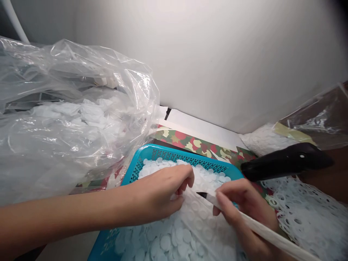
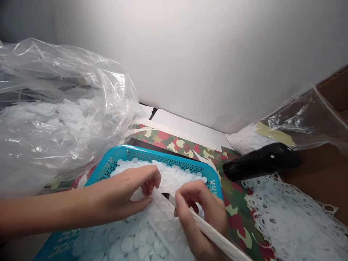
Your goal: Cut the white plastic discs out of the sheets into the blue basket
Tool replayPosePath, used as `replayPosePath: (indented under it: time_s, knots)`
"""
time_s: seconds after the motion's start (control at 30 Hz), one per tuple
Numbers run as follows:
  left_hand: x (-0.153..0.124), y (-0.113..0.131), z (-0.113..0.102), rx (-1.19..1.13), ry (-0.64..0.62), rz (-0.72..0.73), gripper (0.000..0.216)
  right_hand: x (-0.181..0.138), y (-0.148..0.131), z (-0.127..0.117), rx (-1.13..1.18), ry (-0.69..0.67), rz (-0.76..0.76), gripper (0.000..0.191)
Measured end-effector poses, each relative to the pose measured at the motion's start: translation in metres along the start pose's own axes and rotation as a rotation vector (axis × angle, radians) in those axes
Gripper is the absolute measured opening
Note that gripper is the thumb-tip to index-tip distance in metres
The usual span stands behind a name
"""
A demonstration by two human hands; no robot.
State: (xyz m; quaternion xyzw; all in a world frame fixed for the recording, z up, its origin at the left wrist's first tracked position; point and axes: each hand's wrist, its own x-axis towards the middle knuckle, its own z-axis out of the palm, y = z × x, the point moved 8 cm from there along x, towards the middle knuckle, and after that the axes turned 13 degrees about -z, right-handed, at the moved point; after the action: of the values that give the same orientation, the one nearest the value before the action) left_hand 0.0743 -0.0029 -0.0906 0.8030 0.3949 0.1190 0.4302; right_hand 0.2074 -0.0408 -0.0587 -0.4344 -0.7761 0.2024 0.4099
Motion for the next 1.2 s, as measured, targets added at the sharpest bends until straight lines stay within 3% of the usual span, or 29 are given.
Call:
replayPosePath:
  time_s: [0.07,0.13,0.27,0.4,0.53,0.7,0.97,1.2]
  knots:
    - [0.000,0.002,-0.003,-0.055,-0.009,-0.009,0.021,-0.002,0.004,-0.010,0.078,0.156,0.000,0.019]
    - [0.000,0.007,-0.006,-0.144,-0.018,0.007,0.022,-0.001,0.004,-0.011,0.091,0.184,-0.047,0.031]
    - [-0.001,0.012,-0.009,-0.291,-0.040,0.030,0.024,0.006,0.007,0.005,0.072,0.013,-0.016,0.017]
    - [-0.001,0.016,-0.011,-0.348,-0.054,0.054,0.022,0.008,0.009,0.024,0.172,-0.207,0.050,0.021]
    - [-0.001,0.021,-0.011,-0.367,-0.089,0.075,0.019,0.009,0.007,0.024,0.210,-0.216,0.059,0.021]
    - [-0.002,0.023,-0.013,-0.304,-0.063,0.120,0.020,0.011,0.005,0.021,0.195,-0.134,0.081,0.021]
    - [-0.002,0.025,-0.017,-0.186,0.028,0.198,0.010,0.007,0.010,0.022,0.206,-0.151,0.141,0.022]
    - [-0.007,0.027,-0.017,0.052,0.168,0.211,0.007,0.008,0.011,0.023,0.239,-0.222,0.174,0.023]
